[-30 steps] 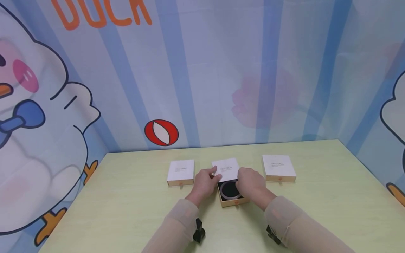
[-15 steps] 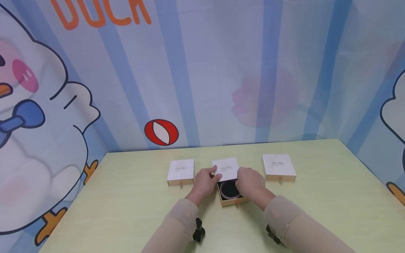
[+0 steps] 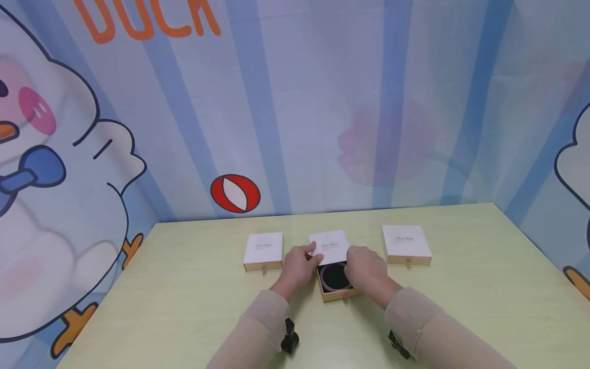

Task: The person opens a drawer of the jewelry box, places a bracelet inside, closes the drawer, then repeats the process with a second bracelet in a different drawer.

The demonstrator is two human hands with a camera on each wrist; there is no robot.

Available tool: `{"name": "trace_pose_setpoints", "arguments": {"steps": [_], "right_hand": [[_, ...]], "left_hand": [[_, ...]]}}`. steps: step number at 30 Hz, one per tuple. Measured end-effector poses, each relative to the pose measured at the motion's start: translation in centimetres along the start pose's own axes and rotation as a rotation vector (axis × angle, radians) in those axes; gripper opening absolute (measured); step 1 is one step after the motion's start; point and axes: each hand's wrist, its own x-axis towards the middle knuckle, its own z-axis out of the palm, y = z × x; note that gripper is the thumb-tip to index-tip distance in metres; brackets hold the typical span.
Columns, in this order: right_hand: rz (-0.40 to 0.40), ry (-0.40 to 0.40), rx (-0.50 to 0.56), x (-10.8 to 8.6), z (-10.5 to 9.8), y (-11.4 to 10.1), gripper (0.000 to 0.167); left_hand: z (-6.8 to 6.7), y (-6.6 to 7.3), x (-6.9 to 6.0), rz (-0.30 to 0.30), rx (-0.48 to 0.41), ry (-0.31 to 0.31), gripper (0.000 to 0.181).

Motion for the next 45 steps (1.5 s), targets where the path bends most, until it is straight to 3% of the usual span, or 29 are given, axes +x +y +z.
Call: {"name": "trace_pose_setpoints", "arguments": {"steps": [12, 20, 24, 29, 36, 38, 45], "right_hand": [[-0.021, 0.009, 0.037, -0.2, 0.1, 0.4, 0.018], [-0.132, 0.12, 0.05, -0.6, -0.1, 0.2, 0.012], [-0.222, 0.142, 0.036, -0.7, 0.1, 0.5, 0.021], [-0.295, 0.002, 0.063, -0.5, -0.1, 1.5, 0.042], [-0.331, -0.223, 0.128, -0.1, -1.4, 3.2, 0.096], [-0.343, -0.253, 0.142, -0.1, -1.5, 3.5, 0.099], [-0.33, -0.289, 0.159, 0.0, -1.7, 3.5, 0.087]], "left_hand": [[0.0, 0.0, 0.1, -0.003, -0.009, -0.002, 0.044], [-0.1, 0.0, 0.0, -0.001, -0.017, -0.006, 0.044], [-0.1, 0.1, -0.1, -0.003, -0.014, -0.01, 0.045], [-0.1, 0.2, 0.0, -0.015, -0.014, -0.016, 0.045], [-0.1, 0.3, -0.1, -0.013, -0.004, -0.006, 0.045], [-0.1, 0.3, -0.1, -0.009, 0.002, -0.007, 0.045], [-0.2, 0.3, -0.1, -0.013, -0.006, -0.016, 0.045]]}}
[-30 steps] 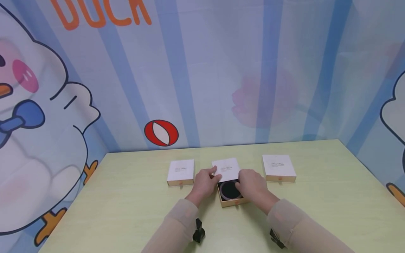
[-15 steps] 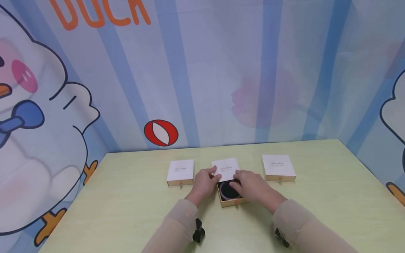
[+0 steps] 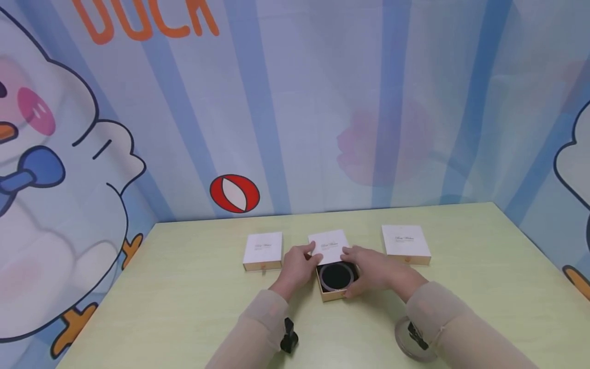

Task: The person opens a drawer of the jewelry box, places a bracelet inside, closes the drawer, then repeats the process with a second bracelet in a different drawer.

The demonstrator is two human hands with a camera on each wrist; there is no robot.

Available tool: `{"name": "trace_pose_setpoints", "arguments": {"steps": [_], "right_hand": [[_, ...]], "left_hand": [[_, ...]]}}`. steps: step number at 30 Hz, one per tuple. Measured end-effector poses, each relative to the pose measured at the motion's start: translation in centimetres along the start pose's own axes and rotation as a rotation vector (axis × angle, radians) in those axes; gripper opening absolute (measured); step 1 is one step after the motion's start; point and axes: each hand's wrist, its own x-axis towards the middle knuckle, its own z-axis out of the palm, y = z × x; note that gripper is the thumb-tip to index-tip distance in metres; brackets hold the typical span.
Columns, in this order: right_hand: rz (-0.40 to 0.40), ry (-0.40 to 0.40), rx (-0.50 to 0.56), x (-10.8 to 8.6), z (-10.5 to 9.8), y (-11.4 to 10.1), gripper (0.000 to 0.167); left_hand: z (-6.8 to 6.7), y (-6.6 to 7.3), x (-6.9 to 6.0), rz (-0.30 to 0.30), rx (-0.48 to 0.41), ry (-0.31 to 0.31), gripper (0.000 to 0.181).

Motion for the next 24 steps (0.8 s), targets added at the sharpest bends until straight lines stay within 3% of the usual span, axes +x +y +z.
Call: {"name": "trace_pose_setpoints", "arguments": {"steps": [10, 24], "right_hand": [[0.027, -0.013, 0.007, 0.36, 0.02, -0.1, 0.089], [-0.026, 0.024, -0.089, 0.61, 0.07, -0.48, 0.082]], "left_hand": [[0.01, 0.11, 0.03, 0.002, 0.004, 0.0, 0.045], [0.07, 0.14, -0.12, 0.018, 0.001, 0.016, 0.044]]}}
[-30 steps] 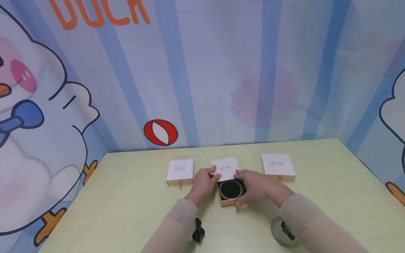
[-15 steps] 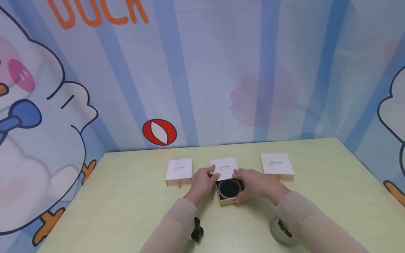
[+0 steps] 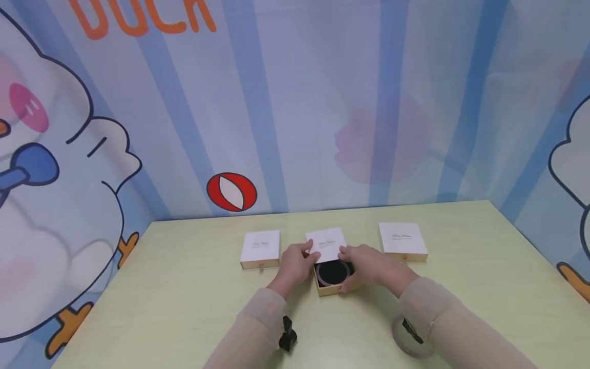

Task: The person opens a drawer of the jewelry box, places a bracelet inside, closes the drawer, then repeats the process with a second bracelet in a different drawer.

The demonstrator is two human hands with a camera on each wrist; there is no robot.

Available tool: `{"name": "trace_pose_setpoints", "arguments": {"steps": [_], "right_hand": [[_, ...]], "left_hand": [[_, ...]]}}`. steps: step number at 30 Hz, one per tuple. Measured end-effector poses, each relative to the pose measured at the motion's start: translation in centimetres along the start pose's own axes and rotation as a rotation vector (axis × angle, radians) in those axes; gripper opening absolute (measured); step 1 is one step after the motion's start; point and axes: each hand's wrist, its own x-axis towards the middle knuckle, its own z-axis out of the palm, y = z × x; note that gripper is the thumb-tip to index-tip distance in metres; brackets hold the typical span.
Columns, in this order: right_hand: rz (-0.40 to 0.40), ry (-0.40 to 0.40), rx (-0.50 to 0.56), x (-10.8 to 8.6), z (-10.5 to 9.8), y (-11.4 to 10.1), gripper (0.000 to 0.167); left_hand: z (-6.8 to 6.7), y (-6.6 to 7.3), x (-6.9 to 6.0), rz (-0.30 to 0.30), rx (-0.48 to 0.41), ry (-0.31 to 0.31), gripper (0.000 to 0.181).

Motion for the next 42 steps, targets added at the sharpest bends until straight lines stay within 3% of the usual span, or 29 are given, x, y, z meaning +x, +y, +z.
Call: {"name": "trace_pose_setpoints", "arguments": {"steps": [42], "right_hand": [[0.008, 0.084, -0.081, 0.21, 0.6, -0.14, 0.073]], "left_hand": [[0.26, -0.18, 0.12, 0.02, 0.023, 0.004, 0.044]]}}
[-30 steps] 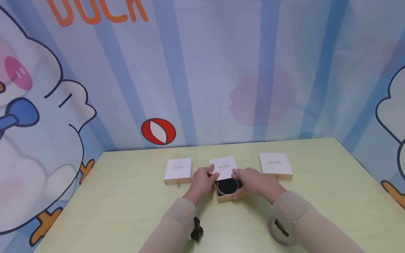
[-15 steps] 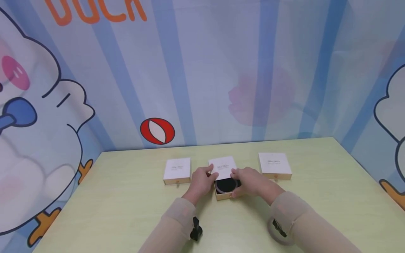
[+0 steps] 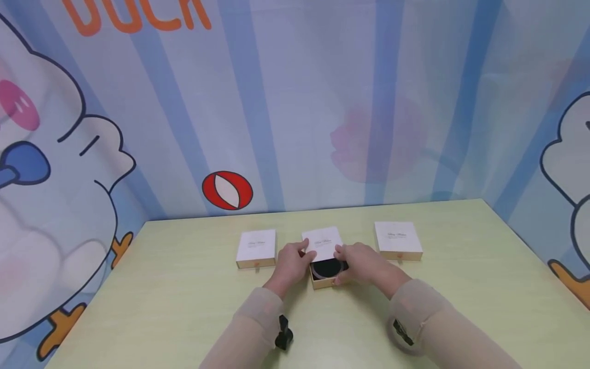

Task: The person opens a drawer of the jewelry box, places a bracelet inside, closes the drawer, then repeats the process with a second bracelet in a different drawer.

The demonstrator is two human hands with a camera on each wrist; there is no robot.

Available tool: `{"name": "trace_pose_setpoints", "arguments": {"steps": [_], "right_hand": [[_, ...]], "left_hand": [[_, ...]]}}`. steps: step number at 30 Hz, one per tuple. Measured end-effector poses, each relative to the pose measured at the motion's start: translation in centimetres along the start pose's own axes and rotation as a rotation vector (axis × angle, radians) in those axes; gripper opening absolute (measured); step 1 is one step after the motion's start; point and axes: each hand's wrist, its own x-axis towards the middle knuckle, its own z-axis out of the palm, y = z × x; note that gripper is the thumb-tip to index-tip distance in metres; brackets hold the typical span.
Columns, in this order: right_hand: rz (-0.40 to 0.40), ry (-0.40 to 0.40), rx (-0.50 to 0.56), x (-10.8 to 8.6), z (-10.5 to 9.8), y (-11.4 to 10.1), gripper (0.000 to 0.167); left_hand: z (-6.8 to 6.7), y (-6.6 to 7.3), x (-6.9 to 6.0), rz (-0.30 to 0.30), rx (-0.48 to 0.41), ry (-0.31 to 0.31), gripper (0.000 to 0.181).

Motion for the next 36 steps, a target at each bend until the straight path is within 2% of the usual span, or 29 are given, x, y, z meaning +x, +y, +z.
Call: {"name": "trace_pose_setpoints", "arguments": {"steps": [5, 12, 36], "right_hand": [[0.01, -0.001, -0.011, 0.23, -0.01, -0.08, 0.072], [-0.004, 0.022, -0.037, 0.34, 0.07, -0.19, 0.069], [0.003, 0.064, -0.094, 0.28, 0.14, -0.57, 0.062]], "left_hand": [[-0.15, -0.01, 0.04, -0.005, 0.003, -0.002, 0.044], [-0.25, -0.06, 0.06, 0.026, 0.026, 0.02, 0.043], [0.05, -0.01, 0.06, 0.019, 0.008, 0.008, 0.044]]}}
